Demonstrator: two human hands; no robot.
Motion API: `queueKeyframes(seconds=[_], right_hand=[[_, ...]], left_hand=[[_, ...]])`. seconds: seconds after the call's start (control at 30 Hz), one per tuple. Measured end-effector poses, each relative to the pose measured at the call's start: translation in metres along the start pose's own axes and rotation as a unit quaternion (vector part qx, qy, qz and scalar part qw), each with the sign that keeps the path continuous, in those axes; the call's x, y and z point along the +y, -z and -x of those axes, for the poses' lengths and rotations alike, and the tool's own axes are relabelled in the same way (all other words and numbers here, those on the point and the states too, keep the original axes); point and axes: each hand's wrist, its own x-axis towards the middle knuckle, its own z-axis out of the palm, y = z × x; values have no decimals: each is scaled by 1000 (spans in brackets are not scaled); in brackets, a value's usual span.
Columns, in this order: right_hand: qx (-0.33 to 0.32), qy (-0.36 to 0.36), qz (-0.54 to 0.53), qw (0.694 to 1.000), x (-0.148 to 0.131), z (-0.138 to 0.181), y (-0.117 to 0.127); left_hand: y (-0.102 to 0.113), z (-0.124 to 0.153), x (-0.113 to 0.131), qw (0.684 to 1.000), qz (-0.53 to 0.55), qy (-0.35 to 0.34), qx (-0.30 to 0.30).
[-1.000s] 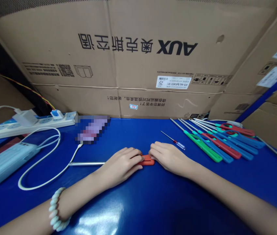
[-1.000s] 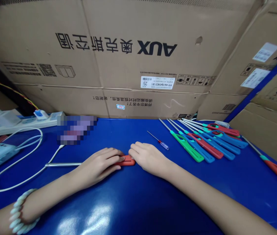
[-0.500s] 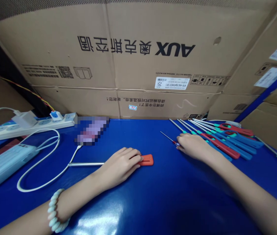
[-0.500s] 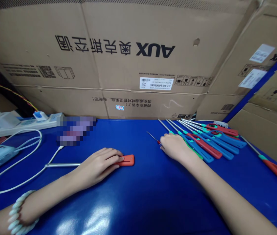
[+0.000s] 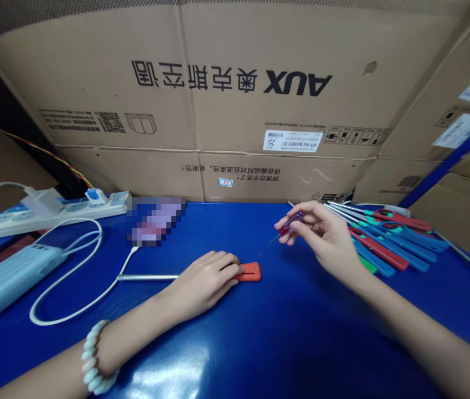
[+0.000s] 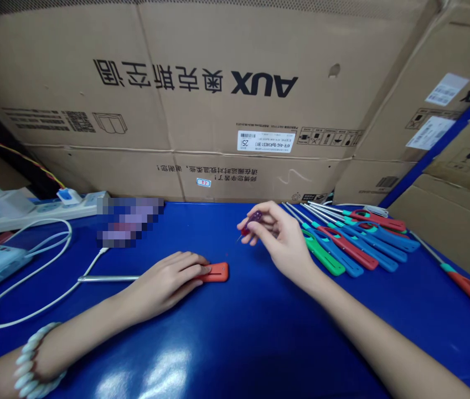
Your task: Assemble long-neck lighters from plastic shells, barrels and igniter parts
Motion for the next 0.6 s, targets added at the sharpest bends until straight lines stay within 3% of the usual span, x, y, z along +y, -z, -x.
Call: queueKeyframes(seconds=[0.17, 0.6], right_hand=[[-55, -8, -36, 998, 3, 7, -12], [-59, 6, -15, 998, 5, 9, -14]], left_hand=[[0, 0, 0, 1000, 3, 2, -7], [0, 1, 0, 1000, 7, 0, -6]])
